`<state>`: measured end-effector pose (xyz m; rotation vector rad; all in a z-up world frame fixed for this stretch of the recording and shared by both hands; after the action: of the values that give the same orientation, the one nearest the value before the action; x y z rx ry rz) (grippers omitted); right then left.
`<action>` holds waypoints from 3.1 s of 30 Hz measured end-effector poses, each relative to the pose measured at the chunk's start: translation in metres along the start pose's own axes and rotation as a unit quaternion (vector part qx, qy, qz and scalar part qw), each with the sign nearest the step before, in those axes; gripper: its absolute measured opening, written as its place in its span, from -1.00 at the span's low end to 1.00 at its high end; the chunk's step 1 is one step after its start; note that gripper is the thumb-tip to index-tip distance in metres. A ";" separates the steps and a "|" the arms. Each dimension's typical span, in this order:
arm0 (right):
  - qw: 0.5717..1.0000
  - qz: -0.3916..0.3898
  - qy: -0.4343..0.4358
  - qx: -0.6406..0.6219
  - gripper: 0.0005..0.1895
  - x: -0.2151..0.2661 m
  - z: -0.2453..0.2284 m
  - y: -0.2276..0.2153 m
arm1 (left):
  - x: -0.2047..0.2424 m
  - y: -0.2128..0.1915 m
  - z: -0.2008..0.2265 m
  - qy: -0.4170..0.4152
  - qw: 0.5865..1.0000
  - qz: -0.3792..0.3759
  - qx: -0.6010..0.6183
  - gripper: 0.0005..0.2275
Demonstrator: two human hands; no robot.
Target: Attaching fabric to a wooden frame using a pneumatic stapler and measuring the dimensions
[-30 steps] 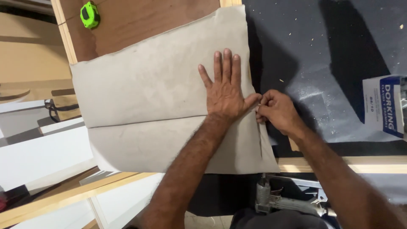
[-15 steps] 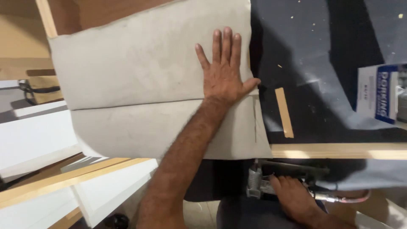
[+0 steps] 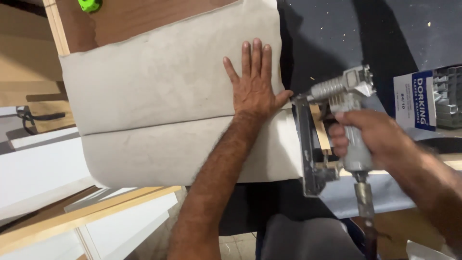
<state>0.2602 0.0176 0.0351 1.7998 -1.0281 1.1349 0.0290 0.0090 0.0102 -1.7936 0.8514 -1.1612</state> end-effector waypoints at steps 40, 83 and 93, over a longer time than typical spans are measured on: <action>0.780 0.266 -0.363 0.434 -0.38 -0.023 -0.027 -0.045 | -0.005 0.016 0.003 -0.013 0.999 0.040 -0.034 0.13; 0.960 0.011 -0.257 0.109 -0.75 -0.220 -0.021 0.062 | -0.038 0.024 0.009 0.132 0.989 0.047 -0.042 0.04; 0.835 0.320 -0.136 0.426 -0.12 -0.087 -0.009 -0.083 | -0.042 0.000 0.018 0.112 0.991 -0.027 -0.060 0.00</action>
<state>0.3079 0.0779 -0.0582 2.4296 -1.5107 2.0240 0.0311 0.0493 -0.0100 -1.8149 1.0285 -1.3921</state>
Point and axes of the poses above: each hand's wrist, its own x-axis away from the middle knuckle, its own y-axis out of the palm, z = x × y, the point moved 9 cm from there along -x, towards the middle knuckle, and after that the axes turned 10 degrees about -x, right-handed, at the moved point
